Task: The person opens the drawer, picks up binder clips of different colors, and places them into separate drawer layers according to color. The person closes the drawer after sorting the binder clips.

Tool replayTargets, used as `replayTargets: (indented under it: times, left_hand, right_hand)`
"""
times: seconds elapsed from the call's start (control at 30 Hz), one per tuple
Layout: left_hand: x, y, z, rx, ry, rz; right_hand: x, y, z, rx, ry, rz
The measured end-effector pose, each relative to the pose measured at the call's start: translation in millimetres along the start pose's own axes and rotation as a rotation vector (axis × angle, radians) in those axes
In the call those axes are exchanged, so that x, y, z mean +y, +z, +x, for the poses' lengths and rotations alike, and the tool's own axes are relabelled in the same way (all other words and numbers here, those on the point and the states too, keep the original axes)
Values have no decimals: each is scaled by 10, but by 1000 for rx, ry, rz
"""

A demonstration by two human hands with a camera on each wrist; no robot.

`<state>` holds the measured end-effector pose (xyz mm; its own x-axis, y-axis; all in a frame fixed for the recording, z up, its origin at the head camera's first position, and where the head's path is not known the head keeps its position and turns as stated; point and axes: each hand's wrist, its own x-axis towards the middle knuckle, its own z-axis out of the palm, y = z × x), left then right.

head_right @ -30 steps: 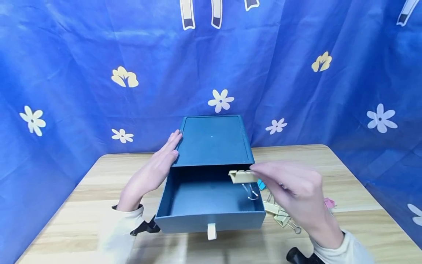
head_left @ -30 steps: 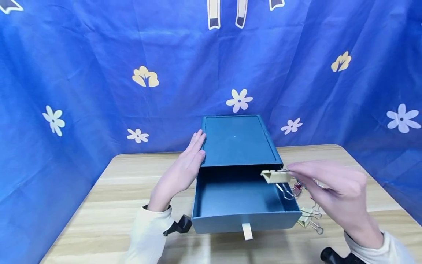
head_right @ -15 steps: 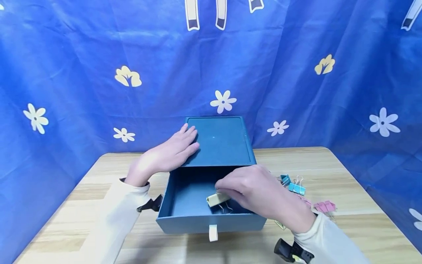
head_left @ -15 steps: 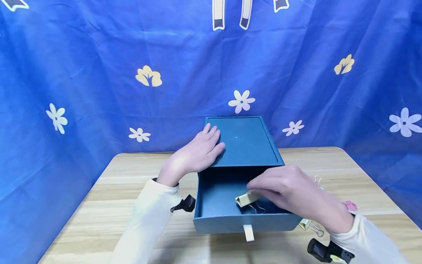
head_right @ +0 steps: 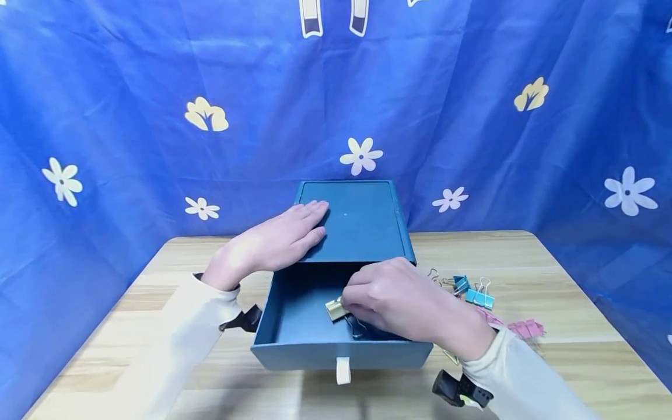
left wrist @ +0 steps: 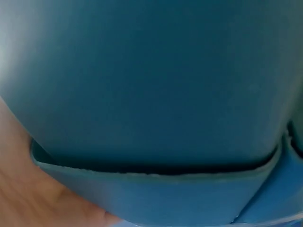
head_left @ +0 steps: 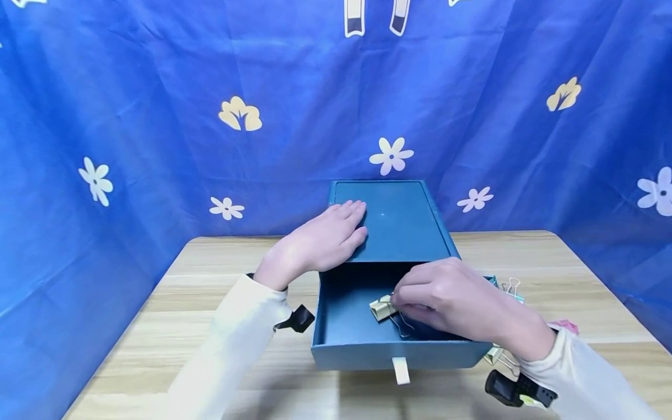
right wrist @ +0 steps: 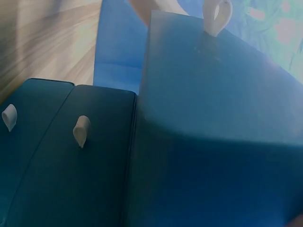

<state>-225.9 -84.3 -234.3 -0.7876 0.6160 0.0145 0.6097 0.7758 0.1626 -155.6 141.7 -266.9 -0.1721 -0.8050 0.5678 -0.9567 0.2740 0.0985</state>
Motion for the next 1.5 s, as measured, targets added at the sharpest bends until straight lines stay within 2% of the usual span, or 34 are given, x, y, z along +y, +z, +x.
replayTargets:
  times: [0.33, 0.53, 0.7, 0.83, 0.93, 1.17, 1.27, 1.37, 1.5]
  left_hand:
    - [13, -11, 22, -23, 89, 31]
    - [24, -20, 17, -51, 63, 30]
    - [30, -9, 14, -39, 50, 13]
    - [32, 17, 2, -15, 52, 3]
    - [41, 39, -4, 8, 58, 15]
    - [45, 84, 1, 44, 53, 38]
    - [40, 92, -2, 61, 57, 43]
    - [35, 100, 3, 65, 56, 41]
    - [29, 104, 2, 68, 53, 39]
  right_hand:
    - [4, 35, 57, -53, -8, 135]
    - [-15, 46, 171, -114, -56, 245]
    - [-35, 71, 241, -175, -75, 348]
    - [-41, 106, 258, -194, -69, 450]
    - [-46, 122, 277, -215, -69, 454]
    - [-46, 106, 325, -307, -106, 381]
    - [-25, 53, 293, -262, -90, 385]
    - [26, -80, 178, -122, -33, 396]
    - [107, -290, -100, 88, 91, 423]
